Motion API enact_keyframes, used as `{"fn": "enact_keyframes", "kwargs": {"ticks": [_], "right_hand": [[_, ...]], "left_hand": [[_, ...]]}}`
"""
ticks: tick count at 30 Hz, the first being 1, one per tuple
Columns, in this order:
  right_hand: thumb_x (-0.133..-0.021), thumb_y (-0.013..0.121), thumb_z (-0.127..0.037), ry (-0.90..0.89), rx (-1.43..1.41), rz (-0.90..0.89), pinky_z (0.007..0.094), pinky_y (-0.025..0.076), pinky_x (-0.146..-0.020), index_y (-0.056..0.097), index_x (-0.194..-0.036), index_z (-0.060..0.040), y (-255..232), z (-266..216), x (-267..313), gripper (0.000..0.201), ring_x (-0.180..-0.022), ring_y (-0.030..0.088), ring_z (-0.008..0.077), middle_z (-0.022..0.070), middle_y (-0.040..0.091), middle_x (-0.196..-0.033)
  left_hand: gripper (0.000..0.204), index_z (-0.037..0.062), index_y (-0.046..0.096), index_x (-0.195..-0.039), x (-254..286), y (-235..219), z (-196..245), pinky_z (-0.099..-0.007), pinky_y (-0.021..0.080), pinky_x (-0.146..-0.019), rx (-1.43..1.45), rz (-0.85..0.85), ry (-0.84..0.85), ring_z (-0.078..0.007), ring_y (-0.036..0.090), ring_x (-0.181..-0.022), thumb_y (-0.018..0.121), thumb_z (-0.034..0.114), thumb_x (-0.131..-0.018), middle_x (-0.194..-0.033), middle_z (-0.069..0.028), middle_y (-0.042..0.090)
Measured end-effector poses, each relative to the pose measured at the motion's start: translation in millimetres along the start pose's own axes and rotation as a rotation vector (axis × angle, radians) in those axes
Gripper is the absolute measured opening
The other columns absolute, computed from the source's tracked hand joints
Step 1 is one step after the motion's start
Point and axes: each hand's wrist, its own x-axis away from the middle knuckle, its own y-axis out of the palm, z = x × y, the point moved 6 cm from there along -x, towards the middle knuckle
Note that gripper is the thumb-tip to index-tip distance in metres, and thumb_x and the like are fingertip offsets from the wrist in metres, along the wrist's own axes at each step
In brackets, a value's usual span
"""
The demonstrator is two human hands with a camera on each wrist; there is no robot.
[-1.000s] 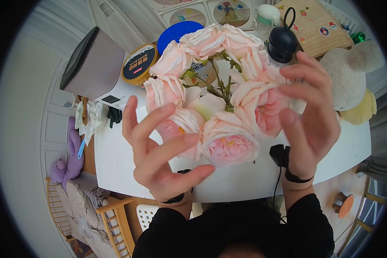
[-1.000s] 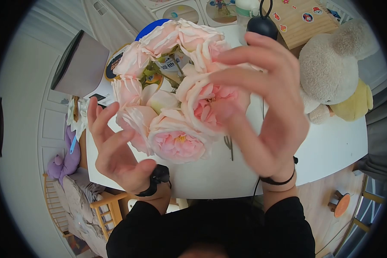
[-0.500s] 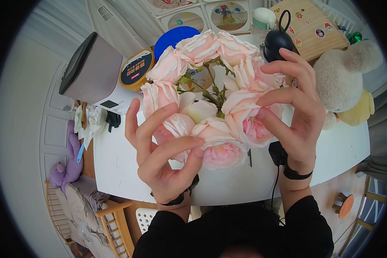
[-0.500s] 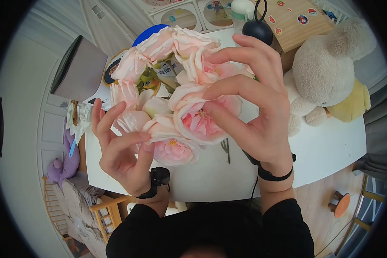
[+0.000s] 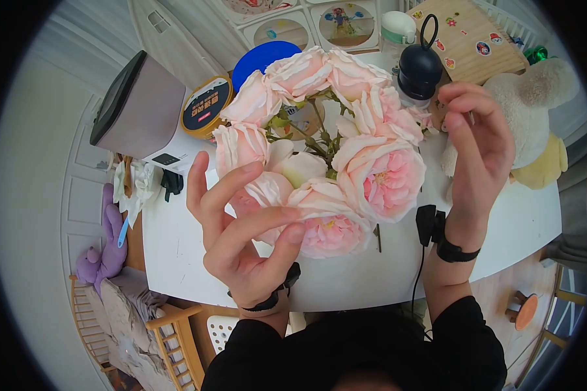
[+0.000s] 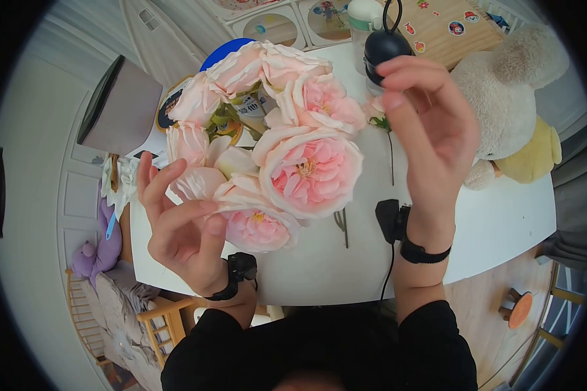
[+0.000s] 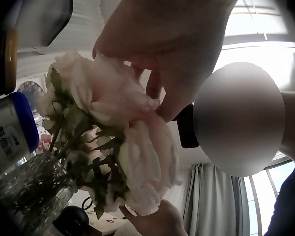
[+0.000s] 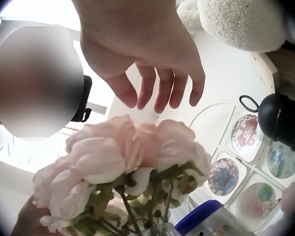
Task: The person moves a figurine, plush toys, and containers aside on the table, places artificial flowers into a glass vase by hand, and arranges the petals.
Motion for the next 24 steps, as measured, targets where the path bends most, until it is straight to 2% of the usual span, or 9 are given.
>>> {"fn": "enact_keyframes", "kwargs": {"ticks": [3,6,9,12,24], "right_hand": [[-0.085,0.058,0.007,0.209,-0.052,-0.073,0.0300,0.049,-0.087,0.065,-0.096,-0.0005,-13,37,-1,0.015,-0.099,0.060,0.0146,0.0096,0.063,-0.107],[-0.085,0.061,0.003,0.451,0.175,-0.433,0.0301,0.051,-0.085,0.062,-0.109,0.0013,-10,78,8,0.024,-0.096,0.062,0.0159,0.0105,0.062,-0.111],[-0.085,0.066,-0.002,0.464,0.122,-0.632,0.0319,0.049,-0.090,0.058,-0.120,0.0017,11,100,33,0.036,-0.102,0.062,0.0195,0.0120,0.061,-0.120],[-0.083,0.071,-0.006,0.242,0.090,-0.856,0.0333,0.047,-0.096,0.054,-0.128,0.0006,41,83,44,0.049,-0.109,0.061,0.0217,0.0126,0.059,-0.128],[-0.082,0.072,-0.008,0.172,0.057,-0.719,0.0337,0.046,-0.098,0.054,-0.129,0.0002,43,78,45,0.051,-0.112,0.059,0.0215,0.0126,0.059,-0.129]], "left_hand": [[0.019,0.0155,0.073,-0.082,1,-4,-2,-0.0553,0.018,-0.115,0.052,0.034,-0.016,-0.0349,0.046,-0.126,0.080,0.020,-0.064,-0.116,-0.0124,0.066],[0.020,0.0154,0.073,-0.082,3,-4,-3,-0.0554,0.018,-0.115,0.085,0.056,-0.003,-0.0351,0.046,-0.126,0.080,0.021,-0.064,-0.115,-0.0135,0.066],[0.019,0.0155,0.073,-0.081,3,-4,-3,-0.0555,0.018,-0.115,0.093,0.059,0.006,-0.0357,0.046,-0.126,0.079,0.020,-0.064,-0.114,-0.0136,0.066],[0.018,0.0159,0.073,-0.080,3,-3,-2,-0.0556,0.018,-0.115,0.093,0.061,0.014,-0.0366,0.044,-0.127,0.079,0.018,-0.063,-0.115,-0.0133,0.066],[0.017,0.0163,0.073,-0.078,5,-7,-8,-0.0557,0.017,-0.114,0.141,0.084,-0.005,-0.0403,0.036,-0.134,0.080,0.015,-0.063,-0.118,-0.0126,0.065]]}}
